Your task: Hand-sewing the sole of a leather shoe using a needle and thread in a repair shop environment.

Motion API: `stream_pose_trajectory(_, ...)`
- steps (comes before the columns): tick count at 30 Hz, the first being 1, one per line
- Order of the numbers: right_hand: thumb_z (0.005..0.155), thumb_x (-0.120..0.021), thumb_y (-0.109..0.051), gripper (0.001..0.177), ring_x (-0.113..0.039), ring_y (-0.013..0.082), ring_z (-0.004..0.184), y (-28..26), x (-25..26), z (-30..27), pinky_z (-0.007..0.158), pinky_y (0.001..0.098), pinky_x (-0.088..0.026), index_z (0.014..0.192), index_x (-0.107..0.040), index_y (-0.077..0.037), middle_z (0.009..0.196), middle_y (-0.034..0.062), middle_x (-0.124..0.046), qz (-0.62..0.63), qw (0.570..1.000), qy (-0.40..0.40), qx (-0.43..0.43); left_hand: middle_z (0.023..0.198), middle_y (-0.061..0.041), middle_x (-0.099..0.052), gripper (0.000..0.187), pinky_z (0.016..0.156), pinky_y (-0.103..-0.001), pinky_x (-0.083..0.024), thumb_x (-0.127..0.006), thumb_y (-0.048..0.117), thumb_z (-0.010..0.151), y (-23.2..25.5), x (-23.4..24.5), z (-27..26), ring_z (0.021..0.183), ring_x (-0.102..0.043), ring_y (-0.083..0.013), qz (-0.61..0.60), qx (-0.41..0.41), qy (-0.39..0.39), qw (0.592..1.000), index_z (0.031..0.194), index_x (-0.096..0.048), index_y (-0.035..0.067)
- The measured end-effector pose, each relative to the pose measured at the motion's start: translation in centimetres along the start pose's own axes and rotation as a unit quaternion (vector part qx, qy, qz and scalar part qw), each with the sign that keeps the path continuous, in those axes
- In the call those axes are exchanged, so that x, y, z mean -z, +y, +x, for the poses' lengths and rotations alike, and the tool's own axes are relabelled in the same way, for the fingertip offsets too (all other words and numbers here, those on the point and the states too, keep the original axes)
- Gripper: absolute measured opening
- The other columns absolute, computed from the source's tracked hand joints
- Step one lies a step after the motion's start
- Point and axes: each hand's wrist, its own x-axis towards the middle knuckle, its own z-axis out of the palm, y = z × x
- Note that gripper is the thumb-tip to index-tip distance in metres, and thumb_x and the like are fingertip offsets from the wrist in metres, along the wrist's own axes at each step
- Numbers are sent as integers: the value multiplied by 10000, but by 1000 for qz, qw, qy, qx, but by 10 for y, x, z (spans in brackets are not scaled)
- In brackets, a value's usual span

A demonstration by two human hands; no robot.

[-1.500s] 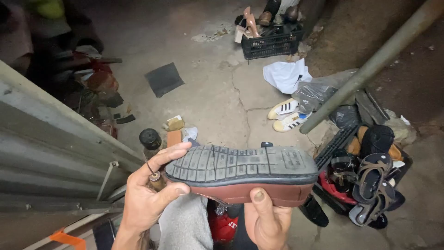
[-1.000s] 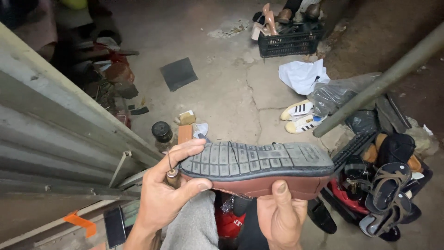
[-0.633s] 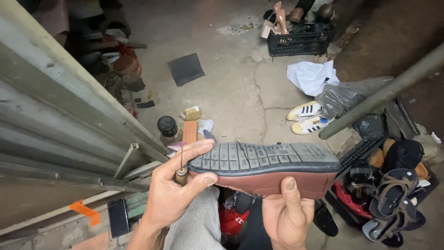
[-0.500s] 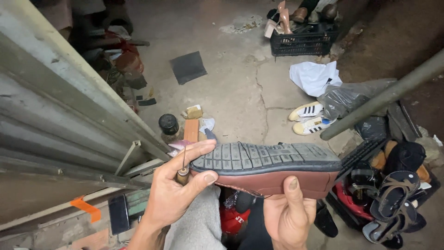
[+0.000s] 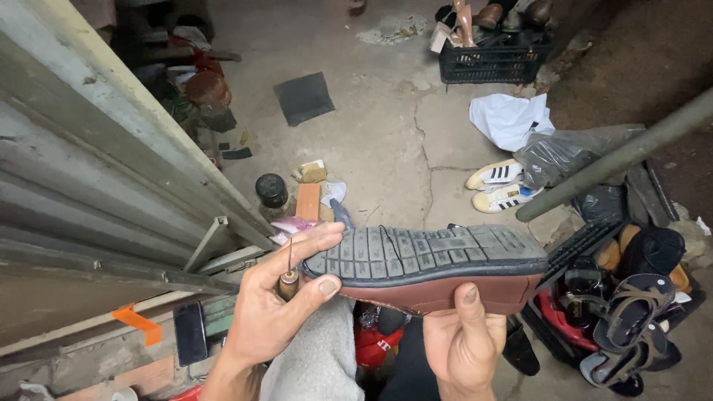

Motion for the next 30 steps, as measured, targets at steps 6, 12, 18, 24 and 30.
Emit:
stream_pose_trajectory(6,957,-546,-102,705,-476,340,1389,-9,-12,6,1172,524,-377,1622,-316,-58,1531,160,-482,0,1000,-13,-15,1096,-51,-803,220,854,-309,-579,-653,215,958,-6,11,-3,1044,-755,-172,24,43,-16,999,1100,-786,112)
stream_pose_trajectory(12,1087,-496,-76,530,-644,434,1173,5,14,11,1003,591,-564,1596,-353,-40,1318,243,-648,136,971,-170,-103,1509,-117,-559,409,1112,-486,-435,-598,286,996,-8,6,-1,1423,-523,-274,-20,76,-150,986,1362,-640,110)
stream_pose_trajectory(18,1064,-543,-131,601,-681,413,1063,4,17,17,927,576,-607,1612,-315,-39,1175,214,-697,53,982,-157,-91,1307,-72,-726,517,1002,-307,-554,-664,347,934,-48,0,-22,1220,-679,-161,-74,201,-248,945,1367,-649,65)
stream_pose_trajectory(24,938,-616,-81,453,-709,348,1020,3,25,13,874,462,-592,1366,-580,65,1144,202,-720,-71,993,-26,-89,850,34,-829,172,672,-249,-524,-746,249,904,-44,5,-19,768,-684,-52,48,261,-181,947,925,-837,105)
stream_pose_trajectory(30,924,-623,-91,523,-629,288,1210,3,20,12,1051,423,-517,1429,-540,14,1283,130,-655,-156,986,25,-52,841,-38,-779,170,550,-238,-492,-695,171,941,-56,16,-35,625,-599,-88,-41,118,-87,988,985,-784,31)
